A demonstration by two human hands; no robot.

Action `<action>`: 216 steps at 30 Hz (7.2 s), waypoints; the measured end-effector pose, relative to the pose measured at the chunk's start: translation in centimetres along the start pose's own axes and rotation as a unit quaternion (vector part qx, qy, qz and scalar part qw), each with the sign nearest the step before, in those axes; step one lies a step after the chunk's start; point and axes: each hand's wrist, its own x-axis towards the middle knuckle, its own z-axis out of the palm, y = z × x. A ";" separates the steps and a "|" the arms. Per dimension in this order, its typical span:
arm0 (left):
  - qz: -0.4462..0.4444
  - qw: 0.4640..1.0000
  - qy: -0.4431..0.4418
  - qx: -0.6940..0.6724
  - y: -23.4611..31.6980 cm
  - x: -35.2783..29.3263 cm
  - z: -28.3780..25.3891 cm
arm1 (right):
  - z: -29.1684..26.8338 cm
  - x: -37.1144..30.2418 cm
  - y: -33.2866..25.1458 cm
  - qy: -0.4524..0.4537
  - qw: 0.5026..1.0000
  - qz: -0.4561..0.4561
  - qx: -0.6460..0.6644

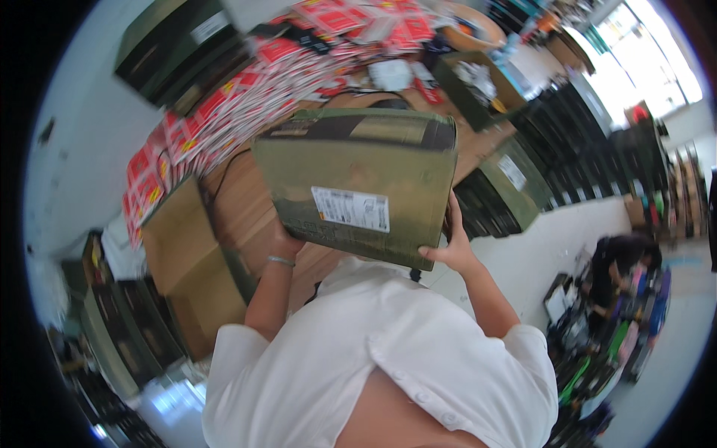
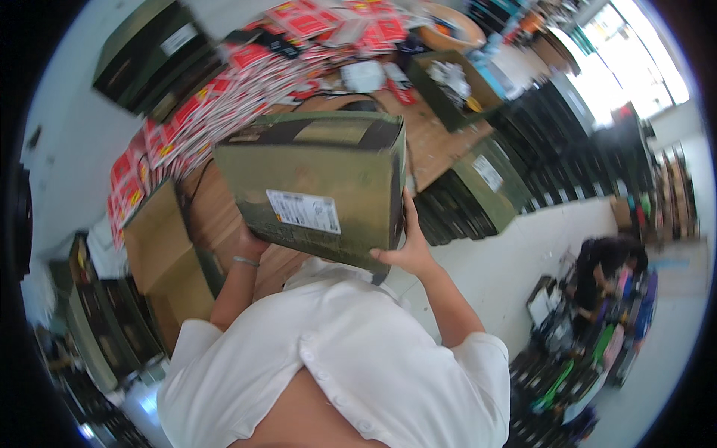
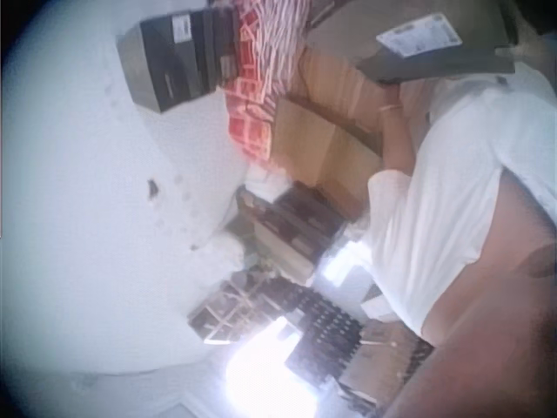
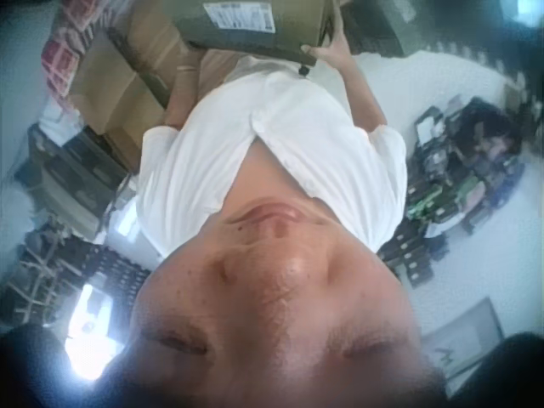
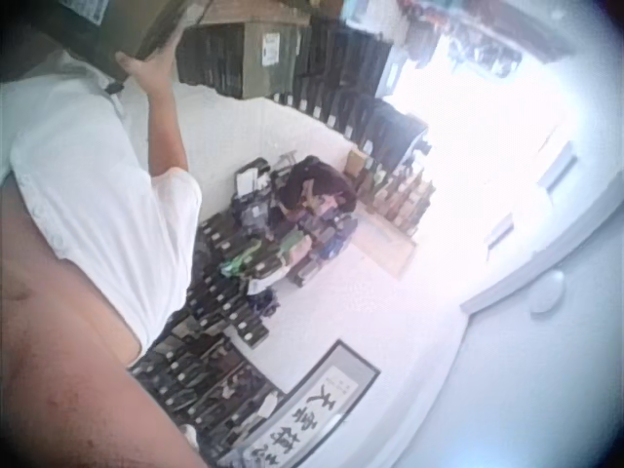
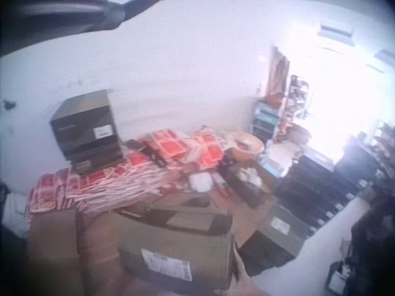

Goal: The person uses a heat gun to apply a label to a green box, then stacks the box with others on the floor. They later open a box, place a shoe inside with bubble wrap and a red card, close it, and repeat the labeling process.

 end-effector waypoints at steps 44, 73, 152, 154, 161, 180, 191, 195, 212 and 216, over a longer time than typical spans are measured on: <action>0.164 0.893 0.311 0.281 -2.0 -5.1 -12.4 | 6.3 22.2 18.5 -0.317 0.875 0.360 0.055; 0.382 0.589 0.304 0.644 -5.1 -7.6 -3.2 | 15.2 22.1 16.5 -0.303 0.756 -0.244 -0.527; 0.534 0.639 0.476 0.281 15.1 -43.3 -16.8 | 39.3 2.2 -5.6 -0.379 0.900 -0.204 -0.070; 0.493 0.741 0.425 0.162 18.7 -41.3 -16.3 | 39.5 2.1 -6.4 -0.443 0.889 -0.081 -0.086; 0.386 0.862 0.309 0.114 33.5 -34.3 -18.8 | 47.0 10.7 -7.7 -0.477 0.871 0.093 0.066; 0.293 0.837 0.122 0.446 22.5 -30.1 -15.9 | 59.5 17.0 4.0 0.039 0.904 0.279 0.321; 0.283 0.945 0.093 0.132 25.7 -31.8 -18.6 | 55.9 4.9 4.3 -0.456 0.869 0.192 -0.004; 0.341 0.930 0.028 0.131 30.4 -32.8 -18.6 | 54.9 4.8 2.6 -0.466 0.841 0.228 0.153; 0.127 0.956 0.152 0.217 27.7 -39.0 -19.6 | 48.7 2.4 1.7 -0.240 0.942 0.233 0.008; 0.171 0.950 0.190 0.177 37.2 -31.3 -21.8 | 54.5 11.8 -2.4 -0.249 0.907 0.261 -0.218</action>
